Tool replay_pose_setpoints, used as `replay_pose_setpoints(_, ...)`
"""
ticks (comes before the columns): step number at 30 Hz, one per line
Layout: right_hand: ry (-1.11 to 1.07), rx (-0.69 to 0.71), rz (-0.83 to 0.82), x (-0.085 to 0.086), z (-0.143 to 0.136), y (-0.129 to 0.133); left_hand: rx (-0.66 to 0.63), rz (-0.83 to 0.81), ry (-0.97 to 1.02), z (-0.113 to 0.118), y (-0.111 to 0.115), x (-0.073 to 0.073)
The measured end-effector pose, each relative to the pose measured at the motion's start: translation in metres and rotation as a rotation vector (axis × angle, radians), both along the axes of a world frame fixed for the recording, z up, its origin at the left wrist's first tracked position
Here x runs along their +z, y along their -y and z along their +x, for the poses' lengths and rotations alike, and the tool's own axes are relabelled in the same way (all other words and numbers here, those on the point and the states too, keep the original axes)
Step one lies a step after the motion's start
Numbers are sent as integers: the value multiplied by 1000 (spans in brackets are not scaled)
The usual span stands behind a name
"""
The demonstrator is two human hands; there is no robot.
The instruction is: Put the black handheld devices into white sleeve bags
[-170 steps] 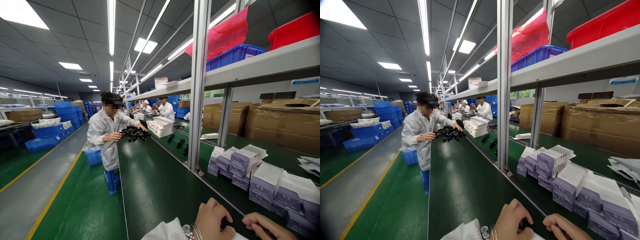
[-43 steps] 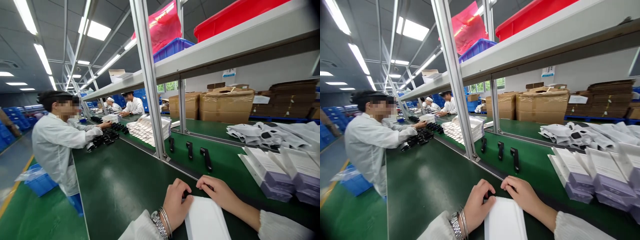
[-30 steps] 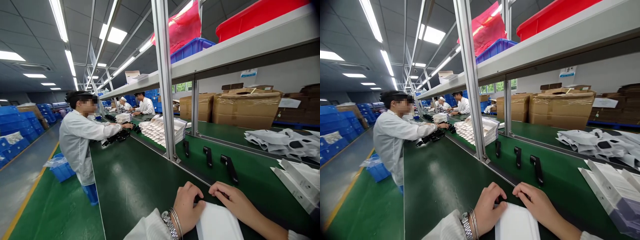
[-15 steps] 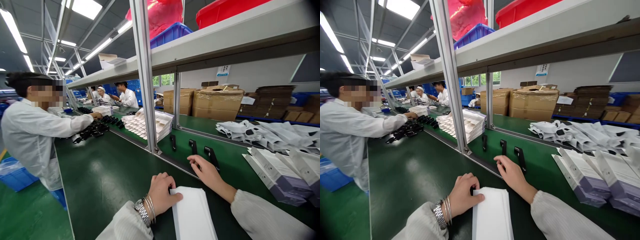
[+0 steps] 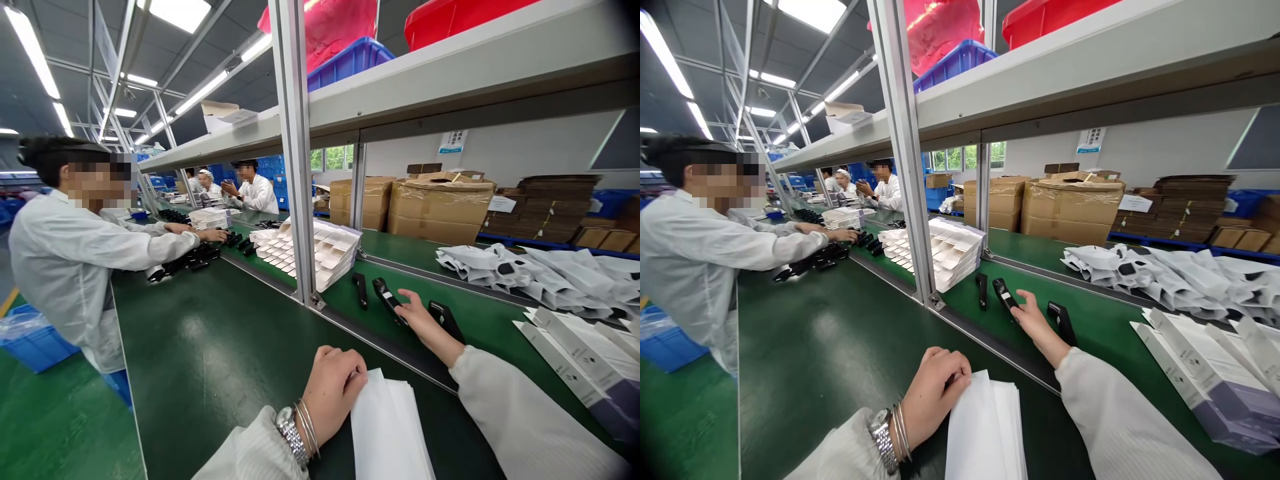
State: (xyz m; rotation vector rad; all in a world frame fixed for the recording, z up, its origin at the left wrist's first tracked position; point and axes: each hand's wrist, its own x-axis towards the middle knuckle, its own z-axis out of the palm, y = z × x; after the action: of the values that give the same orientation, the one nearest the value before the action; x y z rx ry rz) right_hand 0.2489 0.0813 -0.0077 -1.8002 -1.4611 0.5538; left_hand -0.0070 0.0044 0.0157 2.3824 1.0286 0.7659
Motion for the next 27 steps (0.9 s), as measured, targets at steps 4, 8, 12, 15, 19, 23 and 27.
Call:
replay_pose_setpoints(4, -682, 249, 111, 10, -28, 34, 7, 33, 40, -2, -3, -1)
replay_pose_setpoints(8, -980, 398, 198, 13, -54, 64, -3, 49, 112, -2, -3, -2)
replay_pose_setpoints(12, -954, 472, 144, 8, -68, 76, -37, 53, 229, 0, 4, 1)
replay_pose_setpoints(15, -956, 513, 85, 5, -75, 80, -32, 42, 289, 1, 9, 5)
replay_pose_setpoints(19, -944, 458, 145, 12, -76, 82, -34, 0, 319, 2, 11, 6)
replay_pose_setpoints(23, -932, 263, 221, 27, -65, 80, -16, -33, 340, 1, 9, 6)
replay_pose_setpoints(27, -916, 251, 156, 29, -63, 79, -6, -50, 360, 2, 8, 6)
